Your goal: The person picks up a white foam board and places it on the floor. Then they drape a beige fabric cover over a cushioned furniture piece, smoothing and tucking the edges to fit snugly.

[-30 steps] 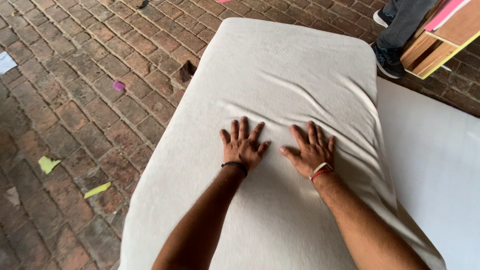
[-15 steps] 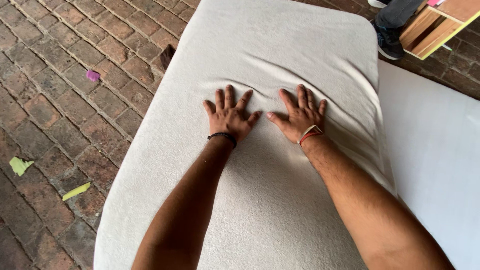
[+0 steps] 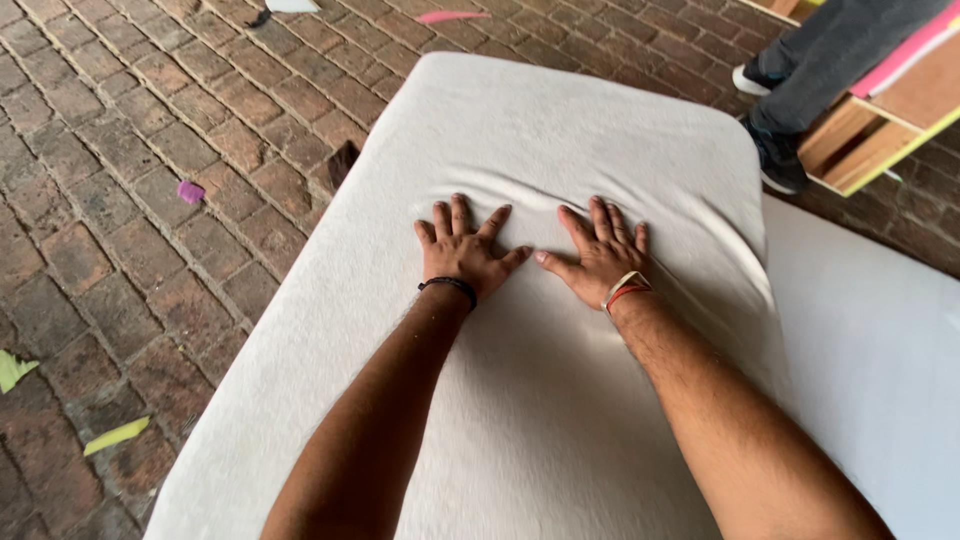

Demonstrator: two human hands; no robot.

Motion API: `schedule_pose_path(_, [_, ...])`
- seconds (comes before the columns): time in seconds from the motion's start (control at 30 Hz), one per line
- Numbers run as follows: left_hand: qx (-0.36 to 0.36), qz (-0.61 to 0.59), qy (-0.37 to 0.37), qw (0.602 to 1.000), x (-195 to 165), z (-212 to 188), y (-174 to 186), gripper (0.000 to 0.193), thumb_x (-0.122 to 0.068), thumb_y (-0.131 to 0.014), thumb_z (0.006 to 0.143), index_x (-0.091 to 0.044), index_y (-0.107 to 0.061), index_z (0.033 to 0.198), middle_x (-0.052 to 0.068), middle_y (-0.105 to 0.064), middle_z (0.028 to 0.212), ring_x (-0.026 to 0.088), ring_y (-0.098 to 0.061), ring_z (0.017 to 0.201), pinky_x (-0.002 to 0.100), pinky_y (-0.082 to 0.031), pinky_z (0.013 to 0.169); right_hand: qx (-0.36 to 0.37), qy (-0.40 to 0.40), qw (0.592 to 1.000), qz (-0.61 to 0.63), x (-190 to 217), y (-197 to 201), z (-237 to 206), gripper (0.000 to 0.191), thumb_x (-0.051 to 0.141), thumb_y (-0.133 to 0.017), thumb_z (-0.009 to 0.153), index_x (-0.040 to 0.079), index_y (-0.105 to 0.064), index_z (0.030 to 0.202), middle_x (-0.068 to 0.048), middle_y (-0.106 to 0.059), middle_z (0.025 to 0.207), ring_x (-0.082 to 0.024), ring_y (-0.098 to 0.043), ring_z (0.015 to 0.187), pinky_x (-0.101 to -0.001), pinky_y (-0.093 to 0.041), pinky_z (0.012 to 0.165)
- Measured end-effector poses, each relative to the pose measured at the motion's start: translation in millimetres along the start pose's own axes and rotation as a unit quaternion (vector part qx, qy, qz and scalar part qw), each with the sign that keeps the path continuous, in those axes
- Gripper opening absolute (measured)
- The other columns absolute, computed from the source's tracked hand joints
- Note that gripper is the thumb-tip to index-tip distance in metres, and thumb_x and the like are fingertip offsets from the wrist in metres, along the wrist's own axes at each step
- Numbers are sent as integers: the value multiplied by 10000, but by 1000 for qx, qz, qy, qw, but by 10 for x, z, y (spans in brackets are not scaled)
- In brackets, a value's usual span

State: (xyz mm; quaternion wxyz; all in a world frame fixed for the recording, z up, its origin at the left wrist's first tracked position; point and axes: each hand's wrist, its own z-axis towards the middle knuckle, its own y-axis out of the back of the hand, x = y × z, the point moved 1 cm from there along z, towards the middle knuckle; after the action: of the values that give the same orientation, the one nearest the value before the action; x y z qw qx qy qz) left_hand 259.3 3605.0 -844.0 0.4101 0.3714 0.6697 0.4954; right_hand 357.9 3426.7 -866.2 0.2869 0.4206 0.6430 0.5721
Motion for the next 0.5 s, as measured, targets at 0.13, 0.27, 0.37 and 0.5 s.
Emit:
schedule_pose_path(0.13, [-13,-15,-1,1000,19,551,56,745,-772,-328,923,-446,-253,1589,165,-53,1705,408,-36,1560,664,-26,1207,-1,-11,1000,-9,39,78,568,863,848,-290,854,471,-106,1608,-21,71,1723,-265,55,1579,-574,78,1230])
schedule_pose_path(0.27, [-18,-11,-15,1000,-31,1130,82,679,-730,-288,950,-462,-257,1573,156,-70,1698,399,-62,1550,666,-28,1200,-6,-18,1000,-7,71,109,1084,767,799,-202,921,478,-103,1610,-34,68,1728,-297,34,1577,-593,53,1237])
schedule_pose_path(0.37, [-29,-2,-14,999,-41,1499,76,649,-697,-294,973,-462,-265,1578,154,-101,1699,392,-93,1555,661,-49,1204,-27,-25,999,3,59,95,1445,712,758,-210,953,491,-134,1608,-24,18,1729,-292,18,1588,-596,45,1257])
schedule_pose_path(0.5, [-40,-9,-14,999,-79,1911,31,591,-636,-280,1004,-484,-285,1576,109,-159,1695,343,-122,1565,642,-85,1225,-36,0,999,-12,-3,112,1964,687,665,-322,960,467,-182,1603,-43,-32,1725,-335,-48,1571,-664,-35,1212])
